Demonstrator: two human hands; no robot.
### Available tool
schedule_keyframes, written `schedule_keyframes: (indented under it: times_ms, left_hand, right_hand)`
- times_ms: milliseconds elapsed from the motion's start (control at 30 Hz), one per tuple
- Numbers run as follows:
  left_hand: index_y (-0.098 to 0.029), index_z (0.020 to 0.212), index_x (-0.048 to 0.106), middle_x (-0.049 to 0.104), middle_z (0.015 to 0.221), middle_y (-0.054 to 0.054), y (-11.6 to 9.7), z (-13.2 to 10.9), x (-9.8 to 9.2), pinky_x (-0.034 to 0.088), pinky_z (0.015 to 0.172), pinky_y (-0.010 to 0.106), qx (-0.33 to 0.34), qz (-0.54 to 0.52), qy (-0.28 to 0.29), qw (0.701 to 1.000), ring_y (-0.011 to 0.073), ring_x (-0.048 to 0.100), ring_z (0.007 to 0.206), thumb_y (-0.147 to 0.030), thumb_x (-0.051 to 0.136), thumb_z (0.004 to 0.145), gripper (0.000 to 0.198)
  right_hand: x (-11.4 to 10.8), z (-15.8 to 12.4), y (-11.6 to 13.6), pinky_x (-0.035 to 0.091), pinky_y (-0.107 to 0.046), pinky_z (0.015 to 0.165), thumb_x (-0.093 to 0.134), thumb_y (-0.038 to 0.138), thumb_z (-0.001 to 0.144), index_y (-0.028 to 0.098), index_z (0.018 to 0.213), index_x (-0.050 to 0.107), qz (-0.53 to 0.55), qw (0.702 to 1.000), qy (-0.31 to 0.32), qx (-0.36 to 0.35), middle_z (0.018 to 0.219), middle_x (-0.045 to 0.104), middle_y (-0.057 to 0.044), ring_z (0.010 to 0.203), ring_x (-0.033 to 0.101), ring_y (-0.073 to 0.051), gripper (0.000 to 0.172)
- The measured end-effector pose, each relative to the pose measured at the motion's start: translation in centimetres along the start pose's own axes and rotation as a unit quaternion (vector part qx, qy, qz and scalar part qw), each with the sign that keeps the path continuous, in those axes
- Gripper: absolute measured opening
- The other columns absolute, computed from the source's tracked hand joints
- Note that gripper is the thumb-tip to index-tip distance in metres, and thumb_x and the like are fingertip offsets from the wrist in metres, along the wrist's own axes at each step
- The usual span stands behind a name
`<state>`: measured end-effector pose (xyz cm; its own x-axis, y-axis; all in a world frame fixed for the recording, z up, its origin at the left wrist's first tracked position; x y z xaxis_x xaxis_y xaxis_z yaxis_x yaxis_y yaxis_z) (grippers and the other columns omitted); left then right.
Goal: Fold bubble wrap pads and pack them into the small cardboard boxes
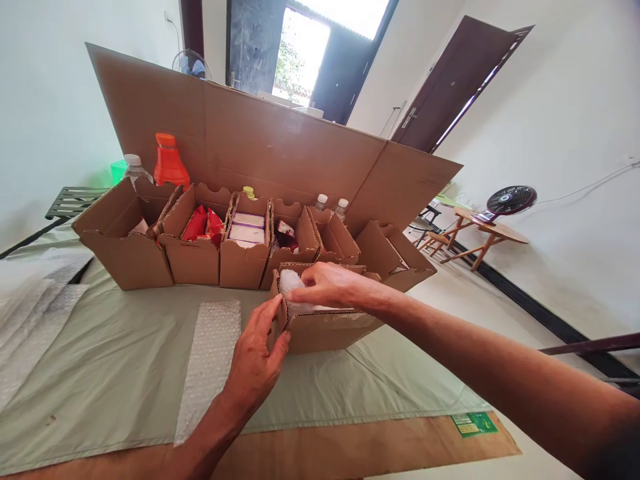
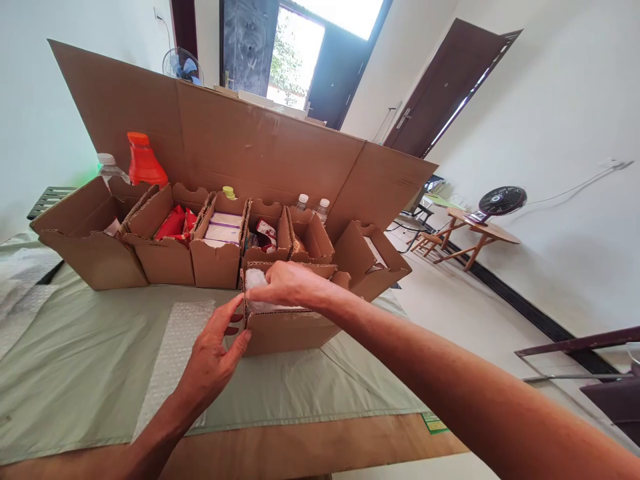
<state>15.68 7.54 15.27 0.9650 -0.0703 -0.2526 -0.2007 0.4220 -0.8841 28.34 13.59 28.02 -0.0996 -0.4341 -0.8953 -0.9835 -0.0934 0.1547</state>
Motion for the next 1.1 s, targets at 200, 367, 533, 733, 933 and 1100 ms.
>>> schedule_keyframes:
  times_ms: [200,367,533,733,933,1100]
  left_hand:
    - [-0.029,0.147,0.044,0.057,0.140,0.011,-0.4,0.0,0.2,0.054,0.099,0.050,0.006,0.013,0.007,1.000,0.0260,0.060,0.123,-0.022,0.050,0.097,0.051]
    - [-0.028,0.147,0.044,0.058,0.141,0.012,-0.5,0.0,0.3,0.055,0.099,0.049,0.009,0.024,0.007,1.000,0.0260,0.061,0.123,-0.021,0.050,0.097,0.051]
    - [-0.028,0.146,0.045,0.059,0.140,0.012,-0.6,0.1,0.3,0.056,0.098,0.048,0.013,0.033,0.005,0.999,0.0265,0.061,0.123,-0.022,0.050,0.097,0.050]
    - [-0.029,0.148,0.043,0.057,0.143,0.012,-0.7,0.0,0.4,0.054,0.101,0.049,0.030,0.045,0.014,0.998,0.0267,0.060,0.125,-0.021,0.049,0.097,0.053]
    - [-0.030,0.149,0.042,0.057,0.143,0.011,-0.5,0.1,0.4,0.053,0.101,0.050,0.015,0.038,0.029,0.999,0.0267,0.060,0.125,-0.022,0.050,0.096,0.054]
    - [-0.031,0.151,0.036,0.054,0.147,0.011,0.1,-0.7,-0.1,0.054,0.099,0.051,-0.055,0.004,0.015,0.998,0.0264,0.062,0.120,-0.027,0.054,0.094,0.060]
  right_hand:
    - [1.8,1.1,-0.8,0.021,-0.027,0.048,0.059,0.033,0.075,0.020,0.053,0.046,0.090,0.996,-0.009,0.021,0.051,0.037,0.006,0.050,0.032,-0.009,0.028]
    - [3.4,0.6,-0.9,0.019,-0.026,0.048,0.051,0.033,0.082,0.020,0.053,0.040,0.122,0.992,-0.011,0.016,0.053,0.032,0.006,0.052,0.027,-0.009,0.034]
    - [3.0,-0.1,-1.1,0.022,-0.025,0.047,0.051,0.032,0.083,0.020,0.056,0.048,0.091,0.996,0.024,-0.003,0.055,0.032,0.006,0.052,0.029,-0.009,0.030]
    - [3.4,0.5,-0.1,0.027,-0.025,0.050,0.062,0.019,0.076,0.018,0.054,0.061,0.016,0.998,0.045,-0.034,0.049,0.043,0.005,0.052,0.039,-0.010,0.022]
    - [1.4,-0.9,0.6,0.030,-0.027,0.054,0.060,0.025,0.083,0.016,0.065,0.072,-0.023,0.998,0.011,-0.062,0.058,0.061,-0.001,0.056,0.049,-0.013,0.024]
    - [-2.5,-7.2,-5.1,0.044,-0.028,0.069,0.057,0.034,0.090,0.021,0.089,0.078,0.121,0.960,-0.245,-0.060,0.085,0.077,-0.003,0.075,0.065,-0.018,0.025]
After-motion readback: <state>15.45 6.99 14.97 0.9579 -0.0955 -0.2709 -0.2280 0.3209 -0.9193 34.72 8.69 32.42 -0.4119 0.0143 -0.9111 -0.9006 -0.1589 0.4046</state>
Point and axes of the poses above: each hand's wrist, its own z-axis towards the middle knuckle, its own x-axis out of the palm, y = z × x, the point moved 6 cm from there along z, towards the middle knuckle
